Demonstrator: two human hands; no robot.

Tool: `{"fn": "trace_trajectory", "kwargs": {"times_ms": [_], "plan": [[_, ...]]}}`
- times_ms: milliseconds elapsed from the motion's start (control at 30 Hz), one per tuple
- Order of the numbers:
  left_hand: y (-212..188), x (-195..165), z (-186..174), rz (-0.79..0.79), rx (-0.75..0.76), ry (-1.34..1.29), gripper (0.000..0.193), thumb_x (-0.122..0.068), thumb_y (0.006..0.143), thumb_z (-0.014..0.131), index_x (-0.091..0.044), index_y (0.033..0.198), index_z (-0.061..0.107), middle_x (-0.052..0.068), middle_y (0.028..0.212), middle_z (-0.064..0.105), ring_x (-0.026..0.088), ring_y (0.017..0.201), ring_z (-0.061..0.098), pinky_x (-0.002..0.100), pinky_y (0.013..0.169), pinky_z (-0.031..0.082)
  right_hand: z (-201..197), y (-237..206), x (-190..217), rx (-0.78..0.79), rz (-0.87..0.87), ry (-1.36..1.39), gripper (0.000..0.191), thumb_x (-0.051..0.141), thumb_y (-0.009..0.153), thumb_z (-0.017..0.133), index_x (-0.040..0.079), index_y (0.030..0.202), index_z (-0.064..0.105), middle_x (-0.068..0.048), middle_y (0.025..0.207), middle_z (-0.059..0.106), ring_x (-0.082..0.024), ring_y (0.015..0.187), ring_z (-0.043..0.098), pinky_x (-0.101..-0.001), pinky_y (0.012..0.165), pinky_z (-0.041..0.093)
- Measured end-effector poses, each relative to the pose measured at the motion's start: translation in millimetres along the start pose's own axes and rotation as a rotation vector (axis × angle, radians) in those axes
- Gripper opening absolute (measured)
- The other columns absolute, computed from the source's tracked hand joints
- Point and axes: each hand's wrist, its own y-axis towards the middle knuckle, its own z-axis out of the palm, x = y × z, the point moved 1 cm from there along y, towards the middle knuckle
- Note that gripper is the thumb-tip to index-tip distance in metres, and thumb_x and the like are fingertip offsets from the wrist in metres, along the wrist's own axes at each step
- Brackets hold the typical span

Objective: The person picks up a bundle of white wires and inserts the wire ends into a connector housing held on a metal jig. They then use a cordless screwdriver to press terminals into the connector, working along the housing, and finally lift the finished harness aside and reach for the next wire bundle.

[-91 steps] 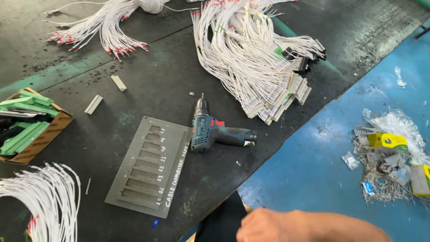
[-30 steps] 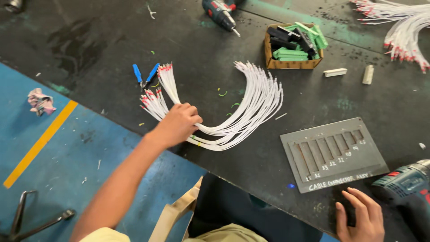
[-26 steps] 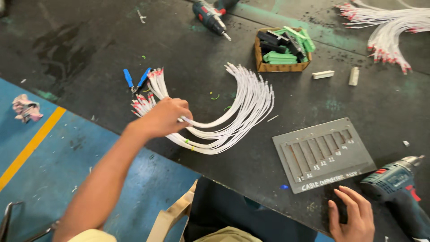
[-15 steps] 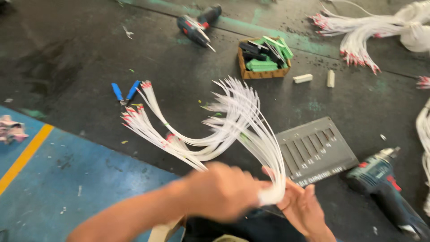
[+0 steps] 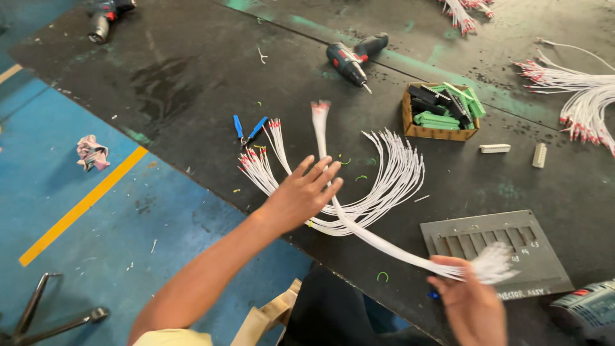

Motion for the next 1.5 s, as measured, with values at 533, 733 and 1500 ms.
{"fn": "trace_trajectory", "kwargs": {"times_ms": [533,733,1500], "plan": [[115,-161,144,-0.338,0.148,-1.271,0.043,-0.046,0.098,0.057,-0.005,0.101,0.069,0.015,0.079,0.077,0.031,0.077,0.074,0.041,0.069,0.058,32,38,-24,0.152,-0.123,-0.624,0.029,0.006,0.092,0.063,-0.005,0.119,0.063,-0.020,0.098,0.073,-0.026,0.083,0.075,-0.0415,0.070,0.060],[142,-144,163,-0.682,0.430,-2.150,0.022,-0.016,0.096,0.064,-0.007,0.115,0.060,0.005,0.080,0.067,0.013,0.060,0.065,0.033,0.054,0.056,7,-14,21,0.122,-0.050,-0.775,0.027,0.012,0.092,0.066,0.001,0.116,0.070,-0.008,0.100,0.079,-0.015,0.085,0.073,-0.0308,0.075,0.057],[154,-117,151,-0.343,0.212,-1.455,0.021,-0.017,0.094,0.068,-0.002,0.107,0.062,0.023,0.076,0.067,0.043,0.077,0.068,0.047,0.068,0.053,58,194,224,-0.789,-0.232,-1.615,0.053,0.049,0.089,0.073,0.008,0.120,0.061,-0.013,0.114,0.069,-0.033,0.105,0.067,-0.0483,0.085,0.053]]}}
